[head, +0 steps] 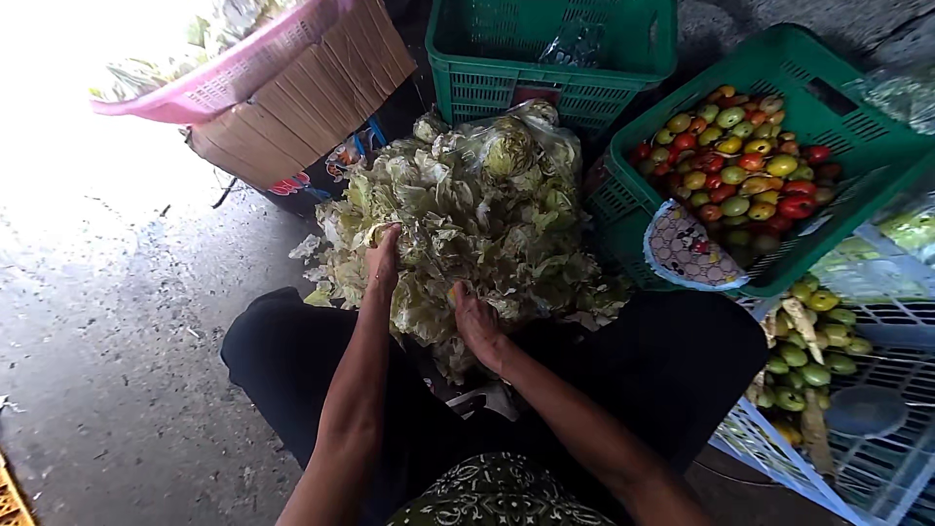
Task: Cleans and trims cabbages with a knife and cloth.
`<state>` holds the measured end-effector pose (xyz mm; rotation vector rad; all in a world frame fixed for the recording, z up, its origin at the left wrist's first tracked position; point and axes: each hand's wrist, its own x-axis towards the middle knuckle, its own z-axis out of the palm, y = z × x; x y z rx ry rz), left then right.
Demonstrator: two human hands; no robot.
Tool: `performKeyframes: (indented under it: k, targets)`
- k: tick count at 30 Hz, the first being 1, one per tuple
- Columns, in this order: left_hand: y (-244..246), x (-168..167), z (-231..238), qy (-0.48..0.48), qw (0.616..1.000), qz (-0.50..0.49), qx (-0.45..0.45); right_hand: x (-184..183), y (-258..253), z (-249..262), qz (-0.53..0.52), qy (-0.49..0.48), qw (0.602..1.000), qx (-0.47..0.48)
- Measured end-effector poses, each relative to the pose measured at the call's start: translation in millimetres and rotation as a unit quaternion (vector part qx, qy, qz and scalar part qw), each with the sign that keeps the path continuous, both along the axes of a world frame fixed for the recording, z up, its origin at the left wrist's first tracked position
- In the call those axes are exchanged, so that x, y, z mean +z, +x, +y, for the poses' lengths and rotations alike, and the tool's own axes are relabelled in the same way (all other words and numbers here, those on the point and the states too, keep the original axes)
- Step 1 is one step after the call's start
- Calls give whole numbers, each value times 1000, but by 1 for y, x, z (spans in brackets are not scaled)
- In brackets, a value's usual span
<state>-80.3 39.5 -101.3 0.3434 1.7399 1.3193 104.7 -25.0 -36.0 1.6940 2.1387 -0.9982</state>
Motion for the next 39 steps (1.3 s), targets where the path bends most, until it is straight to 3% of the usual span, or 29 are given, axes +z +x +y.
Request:
performKeyframes:
  k: [20, 26, 29, 33, 39]
  targets:
    - [11, 1, 20, -40, 997, 14, 59, -59, -39, 46, -5, -1, 999, -48]
    - [19, 4, 12, -49, 998, 25, 40, -54, -61, 76, 28, -40, 999, -22]
    - [10, -4, 17, -33, 998, 23, 44, -64, -53, 64, 4, -24, 999, -43]
    - [5, -9, 9, -17, 1000, 17, 20, -74, -25, 9, -53, -34, 996, -69]
    - [6, -13, 5, 15, 1000, 12, 24, -89, -38, 22, -76, -32, 995, -62]
